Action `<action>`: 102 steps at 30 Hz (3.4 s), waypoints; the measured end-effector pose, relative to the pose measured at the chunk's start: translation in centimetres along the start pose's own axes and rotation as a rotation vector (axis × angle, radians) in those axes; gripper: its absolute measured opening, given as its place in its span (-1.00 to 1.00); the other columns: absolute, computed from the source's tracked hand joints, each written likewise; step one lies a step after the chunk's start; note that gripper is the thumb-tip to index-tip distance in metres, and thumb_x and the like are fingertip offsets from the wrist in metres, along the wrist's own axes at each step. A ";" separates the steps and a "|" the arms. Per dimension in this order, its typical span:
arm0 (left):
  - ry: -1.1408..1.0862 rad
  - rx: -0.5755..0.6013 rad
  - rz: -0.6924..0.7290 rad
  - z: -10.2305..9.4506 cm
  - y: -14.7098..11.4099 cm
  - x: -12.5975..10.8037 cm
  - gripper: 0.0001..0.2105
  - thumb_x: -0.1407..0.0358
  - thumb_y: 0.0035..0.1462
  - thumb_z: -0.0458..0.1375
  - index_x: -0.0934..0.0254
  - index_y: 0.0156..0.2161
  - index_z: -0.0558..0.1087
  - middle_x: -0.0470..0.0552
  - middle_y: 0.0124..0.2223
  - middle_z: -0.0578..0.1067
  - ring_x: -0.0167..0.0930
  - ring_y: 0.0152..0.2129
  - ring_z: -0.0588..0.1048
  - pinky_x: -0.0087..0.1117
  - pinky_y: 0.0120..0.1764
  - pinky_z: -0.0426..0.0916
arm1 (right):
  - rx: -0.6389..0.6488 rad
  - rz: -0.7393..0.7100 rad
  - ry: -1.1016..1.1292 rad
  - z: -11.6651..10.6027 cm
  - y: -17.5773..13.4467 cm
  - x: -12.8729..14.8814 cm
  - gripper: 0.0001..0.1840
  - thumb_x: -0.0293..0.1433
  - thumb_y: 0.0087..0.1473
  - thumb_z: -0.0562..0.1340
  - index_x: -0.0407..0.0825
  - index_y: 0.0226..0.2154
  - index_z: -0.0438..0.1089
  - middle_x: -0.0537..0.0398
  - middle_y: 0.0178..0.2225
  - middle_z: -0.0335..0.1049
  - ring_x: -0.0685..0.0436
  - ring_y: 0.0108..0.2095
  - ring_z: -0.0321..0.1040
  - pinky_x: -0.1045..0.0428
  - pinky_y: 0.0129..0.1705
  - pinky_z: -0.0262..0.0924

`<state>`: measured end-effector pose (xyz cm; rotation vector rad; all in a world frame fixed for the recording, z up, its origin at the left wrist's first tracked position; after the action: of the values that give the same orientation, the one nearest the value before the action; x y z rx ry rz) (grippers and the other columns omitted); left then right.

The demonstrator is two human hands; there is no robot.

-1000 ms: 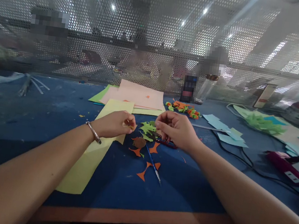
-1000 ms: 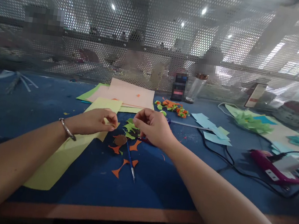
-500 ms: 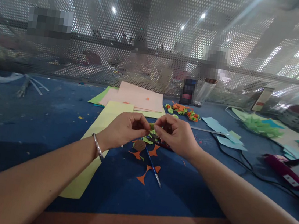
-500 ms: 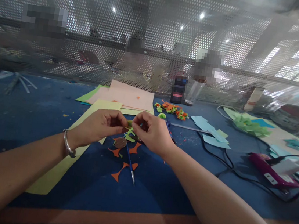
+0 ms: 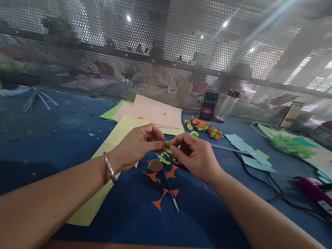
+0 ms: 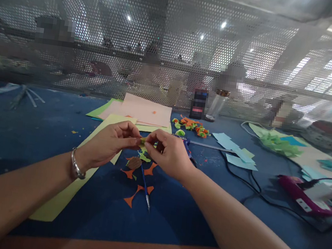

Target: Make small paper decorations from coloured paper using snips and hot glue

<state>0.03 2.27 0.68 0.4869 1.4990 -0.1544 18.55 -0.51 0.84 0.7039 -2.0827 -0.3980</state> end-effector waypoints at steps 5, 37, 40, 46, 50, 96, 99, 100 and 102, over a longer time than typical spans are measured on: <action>-0.011 0.000 0.021 -0.3 0.0 -0.1 -0.82 0.36 -0.02 0.35 0.30 -0.36 0.41 -0.12 -0.39 0.44 -0.50 -0.40 0.48 -0.38 -0.20 0.42 | -0.005 0.052 0.071 0.0 0.0 -0.3 -0.84 -0.28 0.17 0.26 -0.03 -0.25 0.41 0.16 -0.44 0.39 0.05 -0.55 0.22 0.10 -0.51 0.11; 0.072 -0.042 0.190 0.1 -0.6 -1.1 -0.80 0.37 0.02 0.34 0.27 -0.33 0.37 -0.08 -0.32 0.45 -0.47 -0.38 0.46 -0.39 -0.24 0.43 | -0.022 0.121 0.224 0.3 0.2 -0.6 -0.82 -0.23 0.17 0.26 0.00 -0.31 0.36 0.19 -0.48 0.32 0.02 -0.57 0.28 0.07 -0.52 0.20; 0.010 -0.084 0.148 0.7 -0.8 -0.9 -0.79 0.37 0.04 0.32 0.26 -0.28 0.35 -0.10 -0.33 0.43 -0.47 -0.38 0.46 -0.39 -0.24 0.45 | -0.057 0.088 0.118 0.4 0.2 -0.5 -0.88 -0.30 0.17 0.23 -0.01 -0.33 0.37 0.19 -0.49 0.31 0.04 -0.57 0.23 0.08 -0.51 0.13; -0.192 -0.201 -0.111 1.7 -1.6 -0.2 -0.55 0.40 -0.05 0.38 0.22 -0.12 0.24 -0.16 -0.41 0.47 -0.48 -0.49 0.50 -0.38 -0.29 0.42 | -0.096 0.036 -0.028 0.5 0.1 -0.1 -0.94 -0.37 0.12 0.24 -0.02 -0.36 0.37 0.19 -0.51 0.31 0.03 -0.54 0.17 0.09 -0.50 0.08; -0.290 -0.227 -0.187 1.9 -1.8 0.3 -0.47 0.39 -0.12 0.43 0.20 -0.11 0.22 -0.17 -0.43 0.47 -0.47 -0.50 0.51 -0.39 -0.32 0.42 | -0.088 -0.001 -0.094 0.4 0.0 0.1 -0.95 -0.39 0.12 0.24 -0.03 -0.36 0.38 0.16 -0.49 0.34 0.02 -0.53 0.20 0.09 -0.48 0.10; 0.121 -0.425 0.142 -2.9 0.8 0.3 -0.86 0.38 0.01 0.30 0.27 -0.28 0.47 -0.06 -0.40 0.48 -0.43 -0.44 0.51 -0.37 -0.39 0.58 | 0.297 0.644 -0.773 -7.8 1.7 -6.9 -0.69 -0.14 0.06 0.26 -0.01 -0.53 0.38 0.01 -0.48 0.48 -0.17 -0.42 0.37 0.04 -0.48 -0.08; 0.119 -0.423 0.145 -2.8 0.7 0.3 -0.86 0.39 0.02 0.30 0.27 -0.28 0.47 -0.06 -0.40 0.48 -0.43 -0.43 0.51 -0.37 -0.37 0.59 | 0.351 0.697 -0.625 -7.5 1.6 -8.4 -0.67 -0.16 -0.02 0.32 -0.01 -0.60 0.32 0.12 -0.71 0.34 -0.10 -0.58 0.33 0.06 -0.51 -0.02; 0.117 -0.422 0.146 -2.8 0.7 0.3 -0.86 0.38 0.02 0.30 0.27 -0.27 0.47 -0.06 -0.40 0.48 -0.43 -0.43 0.51 -0.37 -0.37 0.59 | 0.355 0.715 -0.565 -7.4 1.6 -8.8 -0.67 -0.18 -0.04 0.34 -0.01 -0.62 0.30 0.16 -0.76 0.28 -0.08 -0.63 0.30 0.06 -0.53 0.01; 0.113 -0.417 0.157 -2.8 0.7 0.2 -0.85 0.38 0.02 0.31 0.26 -0.27 0.46 -0.06 -0.39 0.48 -0.44 -0.43 0.52 -0.39 -0.35 0.58 | 0.332 0.754 -0.435 -7.1 1.5 -9.3 -0.68 -0.22 -0.07 0.34 0.00 -0.64 0.27 0.21 -0.81 0.22 -0.05 -0.70 0.26 0.08 -0.56 0.05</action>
<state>-2.22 4.03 0.65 0.2769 1.5447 0.3091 28.15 6.26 -0.32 -0.0412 -2.6680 0.2499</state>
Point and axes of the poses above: each hand's wrist, its own y-axis towards the middle knuckle, its own z-axis out of the palm, x = y × z, the point moved 2 cm from there along y, towards the middle knuckle
